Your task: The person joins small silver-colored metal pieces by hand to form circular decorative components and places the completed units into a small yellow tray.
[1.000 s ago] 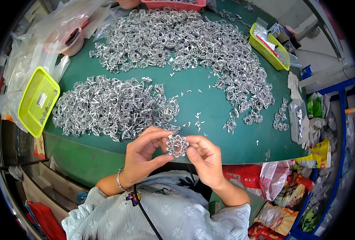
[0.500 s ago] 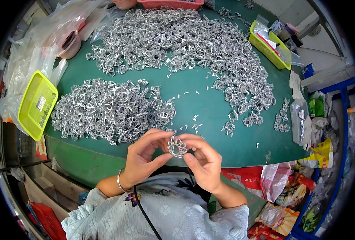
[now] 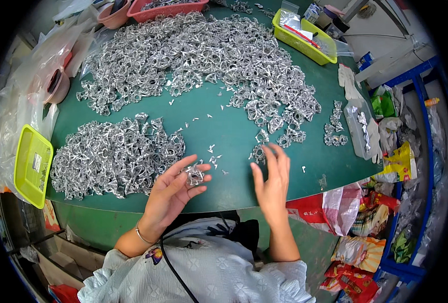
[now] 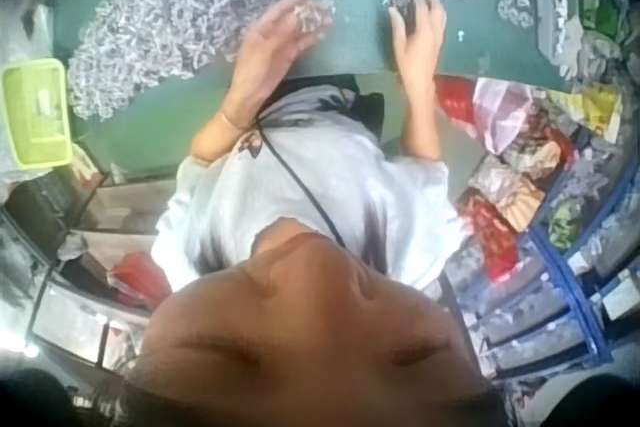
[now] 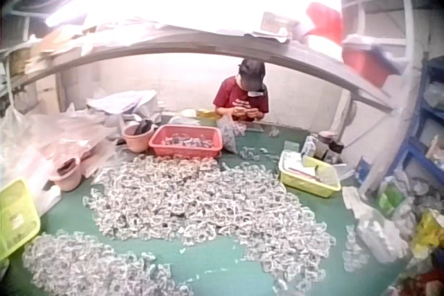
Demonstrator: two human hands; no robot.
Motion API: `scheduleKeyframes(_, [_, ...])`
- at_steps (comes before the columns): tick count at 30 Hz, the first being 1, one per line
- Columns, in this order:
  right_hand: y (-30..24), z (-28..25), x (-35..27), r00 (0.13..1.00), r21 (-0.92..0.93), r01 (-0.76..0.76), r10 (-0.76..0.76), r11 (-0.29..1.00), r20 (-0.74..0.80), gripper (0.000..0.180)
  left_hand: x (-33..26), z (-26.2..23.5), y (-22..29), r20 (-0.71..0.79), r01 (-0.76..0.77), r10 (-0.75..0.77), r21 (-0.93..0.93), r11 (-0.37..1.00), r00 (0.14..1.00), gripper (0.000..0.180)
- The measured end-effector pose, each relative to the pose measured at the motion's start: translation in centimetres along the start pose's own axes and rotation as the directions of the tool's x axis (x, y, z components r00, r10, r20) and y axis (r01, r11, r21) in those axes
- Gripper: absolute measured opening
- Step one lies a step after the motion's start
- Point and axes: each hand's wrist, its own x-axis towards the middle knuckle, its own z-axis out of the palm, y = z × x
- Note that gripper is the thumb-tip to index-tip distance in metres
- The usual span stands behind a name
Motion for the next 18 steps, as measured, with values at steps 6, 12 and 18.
scheduleKeyframes(6, [4.7,1.6,-0.4,0.932,0.408,-0.354,0.355,0.841,0.077,0.012,0.9,0.6,-0.6,0.085,0.085,-0.079,-0.074,0.994,0.993,0.04])
scheduleKeyframes(12, [1.8,1.5,-1.0,0.631,0.617,-0.499,0.233,-0.609,0.74,0.012,1.3,0.5,-1.3,0.028,0.033,-0.031,-0.083,0.996,0.999,0.04])
scheduleKeyframes(18, [0.0,1.9,-2.0,0.514,0.174,-0.491,-0.123,-0.854,0.849,0.011,1.9,0.8,-1.9,0.052,0.019,-0.013,-0.129,0.991,0.999,0.038])
